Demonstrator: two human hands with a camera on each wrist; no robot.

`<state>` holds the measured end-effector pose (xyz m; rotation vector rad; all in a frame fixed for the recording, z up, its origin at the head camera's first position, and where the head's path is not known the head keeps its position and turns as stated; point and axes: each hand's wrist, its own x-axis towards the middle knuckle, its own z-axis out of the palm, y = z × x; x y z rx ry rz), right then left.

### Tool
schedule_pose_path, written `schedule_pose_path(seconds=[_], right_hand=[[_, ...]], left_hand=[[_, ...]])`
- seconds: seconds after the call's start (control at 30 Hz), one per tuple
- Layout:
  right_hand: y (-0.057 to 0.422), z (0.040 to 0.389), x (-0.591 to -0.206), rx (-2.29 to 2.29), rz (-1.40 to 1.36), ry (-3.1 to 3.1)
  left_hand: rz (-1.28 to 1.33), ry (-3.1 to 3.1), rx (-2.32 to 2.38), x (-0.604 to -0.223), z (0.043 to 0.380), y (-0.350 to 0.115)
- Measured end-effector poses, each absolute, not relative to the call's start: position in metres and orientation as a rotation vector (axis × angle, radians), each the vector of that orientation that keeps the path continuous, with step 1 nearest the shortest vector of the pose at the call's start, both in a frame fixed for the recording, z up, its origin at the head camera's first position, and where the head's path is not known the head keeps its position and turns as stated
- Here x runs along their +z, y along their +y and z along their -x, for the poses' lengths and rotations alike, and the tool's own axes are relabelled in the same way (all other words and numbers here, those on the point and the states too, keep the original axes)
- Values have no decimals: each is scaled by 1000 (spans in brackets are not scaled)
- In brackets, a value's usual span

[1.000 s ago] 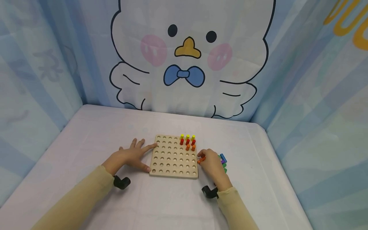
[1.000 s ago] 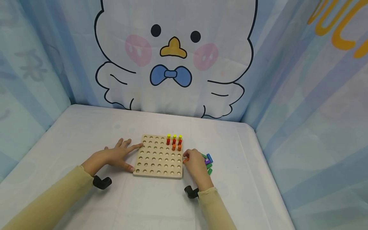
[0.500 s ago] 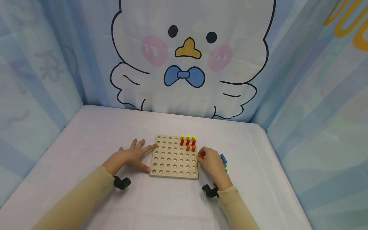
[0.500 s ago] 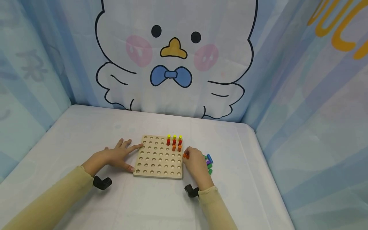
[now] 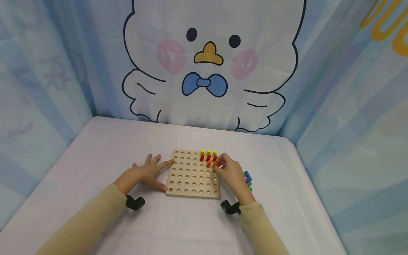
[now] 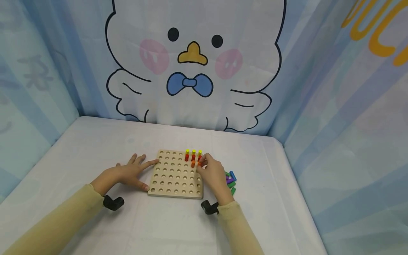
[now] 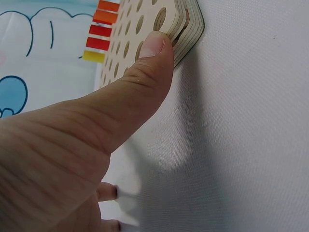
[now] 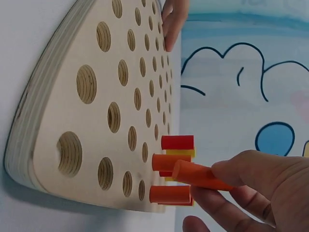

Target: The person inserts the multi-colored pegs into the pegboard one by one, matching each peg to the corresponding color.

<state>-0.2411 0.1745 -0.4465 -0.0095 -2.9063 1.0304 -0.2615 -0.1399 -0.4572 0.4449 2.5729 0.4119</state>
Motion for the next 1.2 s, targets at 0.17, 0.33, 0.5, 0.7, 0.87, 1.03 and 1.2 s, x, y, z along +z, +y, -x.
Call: schedule_pose_path(seconds=[0.17, 0.33, 0.5, 0.7, 0.87, 1.03, 1.2], right_hand=[[169, 246, -449, 1095, 42, -2855], [165, 250, -452, 1131, 99, -2825], [159, 255, -453, 1148, 103, -2792], [152, 261, -456, 1159, 47, -2779], [150, 264, -460, 1105, 2, -2781], [149, 265, -461, 1050, -52, -2801], [148, 266, -461, 1024, -92, -2819]], left_hand=[[-452, 2578, 414, -457, 261, -141], [-453, 2575, 415, -458, 262, -141], [-447, 2566, 409, -457, 262, -140], [-458, 2573, 407, -459, 262, -141], [-459, 2574, 409, -459, 262, -141], [-451, 2567, 410, -457, 262, -141], [-458, 2570, 409, -458, 262, -141]])
